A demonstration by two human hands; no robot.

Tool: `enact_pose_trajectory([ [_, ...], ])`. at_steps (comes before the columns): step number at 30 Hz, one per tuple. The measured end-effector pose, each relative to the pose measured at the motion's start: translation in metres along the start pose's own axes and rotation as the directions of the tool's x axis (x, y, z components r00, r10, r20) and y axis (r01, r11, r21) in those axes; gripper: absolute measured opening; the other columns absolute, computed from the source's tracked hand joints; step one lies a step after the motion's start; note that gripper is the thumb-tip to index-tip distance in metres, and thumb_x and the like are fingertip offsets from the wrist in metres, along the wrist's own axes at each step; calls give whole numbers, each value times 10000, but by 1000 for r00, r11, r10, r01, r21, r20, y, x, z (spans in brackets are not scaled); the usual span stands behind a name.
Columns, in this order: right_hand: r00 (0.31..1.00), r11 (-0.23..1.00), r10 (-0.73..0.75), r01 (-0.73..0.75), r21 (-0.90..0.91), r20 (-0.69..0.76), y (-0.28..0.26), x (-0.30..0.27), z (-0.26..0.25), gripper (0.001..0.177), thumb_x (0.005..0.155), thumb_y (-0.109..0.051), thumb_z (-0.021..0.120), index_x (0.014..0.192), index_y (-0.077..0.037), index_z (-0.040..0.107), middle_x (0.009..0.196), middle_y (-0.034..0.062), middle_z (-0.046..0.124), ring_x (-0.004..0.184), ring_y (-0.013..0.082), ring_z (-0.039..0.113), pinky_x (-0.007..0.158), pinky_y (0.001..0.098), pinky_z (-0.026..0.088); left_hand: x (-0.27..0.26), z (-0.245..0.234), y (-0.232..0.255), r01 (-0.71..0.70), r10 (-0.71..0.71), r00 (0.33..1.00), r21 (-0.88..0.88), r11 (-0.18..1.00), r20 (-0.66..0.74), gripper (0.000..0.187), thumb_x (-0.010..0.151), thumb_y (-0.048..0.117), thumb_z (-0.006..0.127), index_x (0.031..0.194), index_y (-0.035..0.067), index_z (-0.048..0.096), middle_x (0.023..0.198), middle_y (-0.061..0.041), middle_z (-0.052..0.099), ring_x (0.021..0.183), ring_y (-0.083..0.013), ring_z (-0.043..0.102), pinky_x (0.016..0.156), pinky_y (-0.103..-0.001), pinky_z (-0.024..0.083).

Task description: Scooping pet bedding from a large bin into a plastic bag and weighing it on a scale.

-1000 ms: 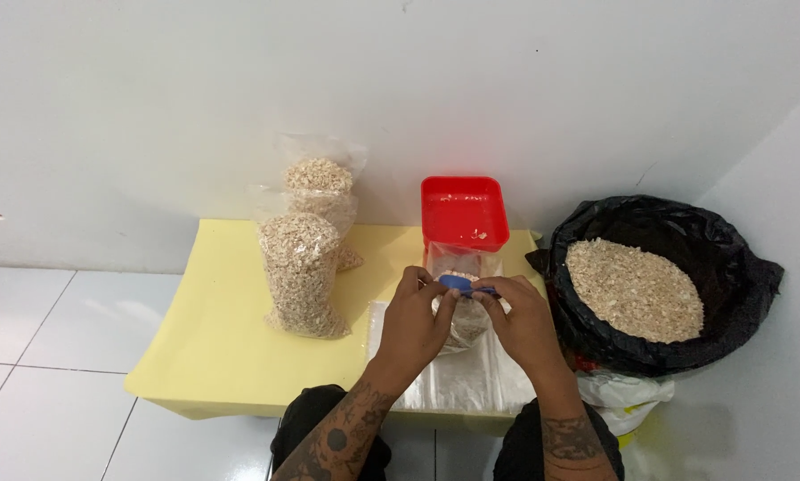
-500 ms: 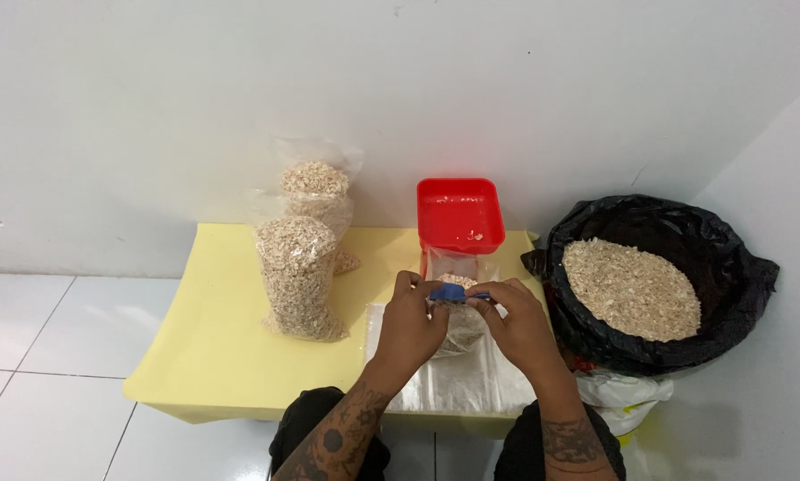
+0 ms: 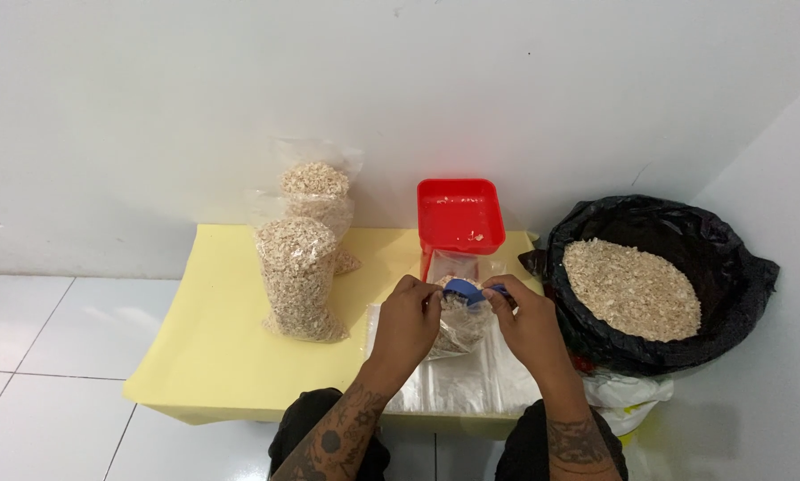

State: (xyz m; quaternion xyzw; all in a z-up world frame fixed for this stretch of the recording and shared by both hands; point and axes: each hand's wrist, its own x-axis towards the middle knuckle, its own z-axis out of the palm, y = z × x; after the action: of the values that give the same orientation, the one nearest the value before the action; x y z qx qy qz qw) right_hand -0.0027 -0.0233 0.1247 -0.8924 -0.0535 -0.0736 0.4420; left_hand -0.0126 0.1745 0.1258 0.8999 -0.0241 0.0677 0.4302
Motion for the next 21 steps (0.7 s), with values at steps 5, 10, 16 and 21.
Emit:
enact_pose_trajectory([
  [5,1000,1000,-11,11,-12,-6,-8,-4,-1,176,1031,-287,635,1079,-186,770,710,164,728,696,263,703,689,415,569,-2,0,1,0,-3,998,-53,999,-55,253,945,172,614,1087,50,785,927,-122,673,791,-336,742,726,-424,597],
  [10,999,1000,-1,0,-7,-42,-9,-3,-1,154,1013,-272,668,1078,-179,772,733,180,732,676,273,688,694,434,565,-7,-12,17,-39,37,998,-39,998,-46,305,934,290,683,1085,39,768,984,-109,635,823,-315,722,731,-458,599],
  [16,1000,999,-29,29,-36,8,-13,-5,-4,179,1025,-312,633,1062,-228,787,685,135,701,671,227,674,677,399,562,-10,-6,7,-188,178,980,113,976,95,230,806,200,801,981,52,778,1019,-117,530,987,-381,632,821,-459,563],
  [21,993,993,-109,111,50,-48,-12,-6,1,203,1010,-302,669,1078,-165,802,806,150,760,781,255,716,800,412,570,-4,-6,1,-174,167,983,96,980,70,142,852,205,784,924,83,785,974,-75,498,958,-319,610,772,-422,577],
])
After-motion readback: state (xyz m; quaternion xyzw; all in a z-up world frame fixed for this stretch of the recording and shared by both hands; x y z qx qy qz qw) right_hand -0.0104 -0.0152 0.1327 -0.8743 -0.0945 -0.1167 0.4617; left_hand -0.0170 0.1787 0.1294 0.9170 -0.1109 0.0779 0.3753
